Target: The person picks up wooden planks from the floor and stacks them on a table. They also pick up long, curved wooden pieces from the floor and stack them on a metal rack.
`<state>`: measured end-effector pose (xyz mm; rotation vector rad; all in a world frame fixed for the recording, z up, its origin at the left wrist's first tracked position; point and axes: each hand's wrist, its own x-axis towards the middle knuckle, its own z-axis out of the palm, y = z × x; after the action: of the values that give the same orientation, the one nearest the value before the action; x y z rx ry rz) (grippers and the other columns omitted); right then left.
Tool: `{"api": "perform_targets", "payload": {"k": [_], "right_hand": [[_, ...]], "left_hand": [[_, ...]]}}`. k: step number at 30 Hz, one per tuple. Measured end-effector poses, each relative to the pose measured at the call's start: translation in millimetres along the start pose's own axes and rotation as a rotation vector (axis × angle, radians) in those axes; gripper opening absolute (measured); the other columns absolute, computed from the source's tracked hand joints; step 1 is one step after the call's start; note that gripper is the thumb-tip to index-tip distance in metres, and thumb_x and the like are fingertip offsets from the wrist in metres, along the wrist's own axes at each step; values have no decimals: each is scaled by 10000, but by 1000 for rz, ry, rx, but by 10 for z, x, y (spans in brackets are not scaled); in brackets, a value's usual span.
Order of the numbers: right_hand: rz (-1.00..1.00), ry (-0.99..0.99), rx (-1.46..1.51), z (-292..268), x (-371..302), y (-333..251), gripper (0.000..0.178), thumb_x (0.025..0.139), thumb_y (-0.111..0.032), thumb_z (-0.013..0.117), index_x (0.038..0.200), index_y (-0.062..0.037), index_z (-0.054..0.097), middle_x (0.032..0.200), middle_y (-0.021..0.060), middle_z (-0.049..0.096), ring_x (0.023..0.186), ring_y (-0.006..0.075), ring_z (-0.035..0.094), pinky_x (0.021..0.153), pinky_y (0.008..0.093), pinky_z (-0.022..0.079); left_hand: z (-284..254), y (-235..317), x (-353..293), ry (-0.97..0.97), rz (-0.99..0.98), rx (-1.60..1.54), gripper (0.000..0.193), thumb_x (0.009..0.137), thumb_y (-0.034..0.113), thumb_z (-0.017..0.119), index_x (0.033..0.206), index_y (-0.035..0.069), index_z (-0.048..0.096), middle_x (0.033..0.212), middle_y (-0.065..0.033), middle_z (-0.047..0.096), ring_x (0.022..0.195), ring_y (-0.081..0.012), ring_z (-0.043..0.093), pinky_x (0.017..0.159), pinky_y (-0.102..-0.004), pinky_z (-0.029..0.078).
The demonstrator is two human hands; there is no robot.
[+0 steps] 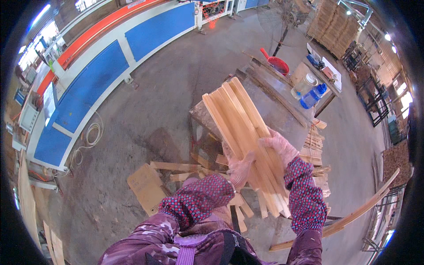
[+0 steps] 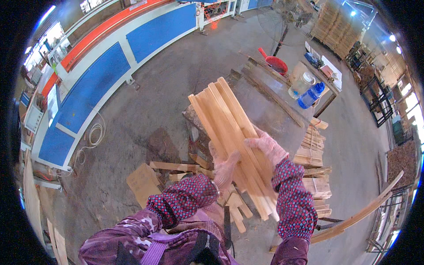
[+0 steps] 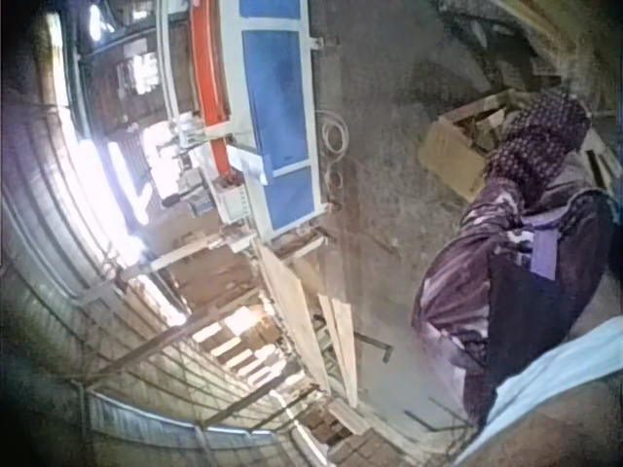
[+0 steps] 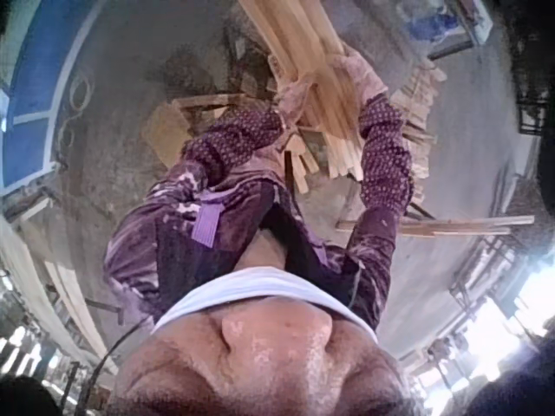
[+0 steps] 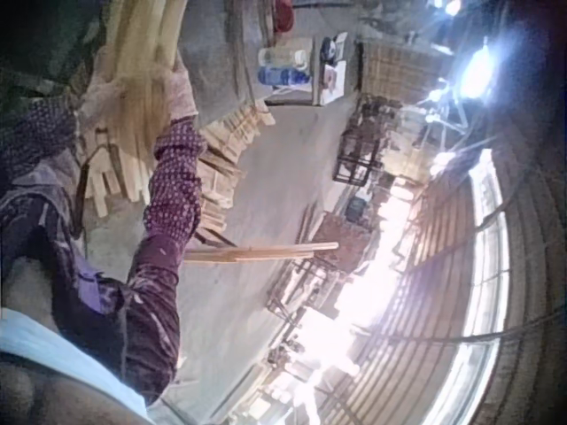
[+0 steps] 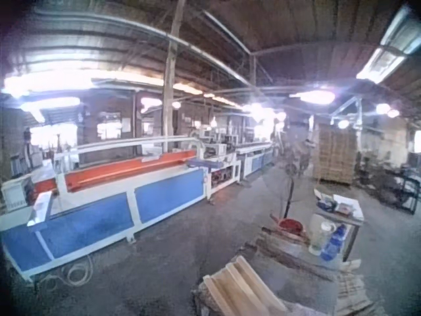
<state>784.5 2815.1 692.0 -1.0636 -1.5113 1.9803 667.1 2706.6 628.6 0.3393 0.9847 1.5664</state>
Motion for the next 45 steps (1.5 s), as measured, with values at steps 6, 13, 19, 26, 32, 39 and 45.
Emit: {"api": "perform_targets", "payload": {"k": [6,13,19,26,32,39,45], "right_hand": [[207,230,-827,-325,737,191,706,763,-459,629,1316,-78,412,1260,157,505,1140,295,494,969,364,379],[339,529,-1041,-262,974,551,674,720,-426,656,1256,-72,451,1180,185,537,1107,324,507,935,391,397],[465,643,-1126,-359,933,709,552,797,-433,558,1234,-104,483,1183,152,536,1111,332,492,930,425,394],[389,1034,-1166,-257,871,798,475,876,-358,485,1237,-49,470,1224,189,494,1139,376,448,956,439,367],[382,1495,-844,579,667,642,486,909,-207,484,1300,57,369,1296,221,426,1220,329,392,1027,396,301],[88,2233,519,1195,934,910,431,900,-234,524,1300,-140,393,1007,58,568,795,151,545,732,299,432],[-42,2230,702,1192,869,889,376,864,-314,546,1172,-108,483,1012,65,573,859,196,543,763,358,442]], "left_hand": [[-250,-105,744,-162,55,1229,778,754,494,591,1317,15,350,1319,-208,389,1230,-339,360,1029,-413,286],[-322,-224,1058,-548,-170,1380,857,729,563,581,1324,-9,350,1371,-220,294,1270,-361,276,1069,-419,219],[-567,58,1294,-855,-363,1360,943,744,520,578,1376,-40,159,1391,-274,209,1279,-386,267,1050,-405,259],[-938,636,1951,-1329,-638,1113,709,808,454,524,1304,-26,362,1333,-213,378,1252,-327,363,1045,-379,288],[-1351,1434,2835,-1000,-829,675,307,916,151,514,1182,1,545,1173,-93,577,1080,-170,532,953,-267,406],[-644,1225,3908,-909,-575,514,359,960,178,429,1270,0,464,1309,-71,475,1234,-148,403,1023,-263,306],[-196,560,4162,-1322,-321,729,385,959,317,429,1216,53,541,1309,-45,476,1176,-131,446,989,-233,340]]}}
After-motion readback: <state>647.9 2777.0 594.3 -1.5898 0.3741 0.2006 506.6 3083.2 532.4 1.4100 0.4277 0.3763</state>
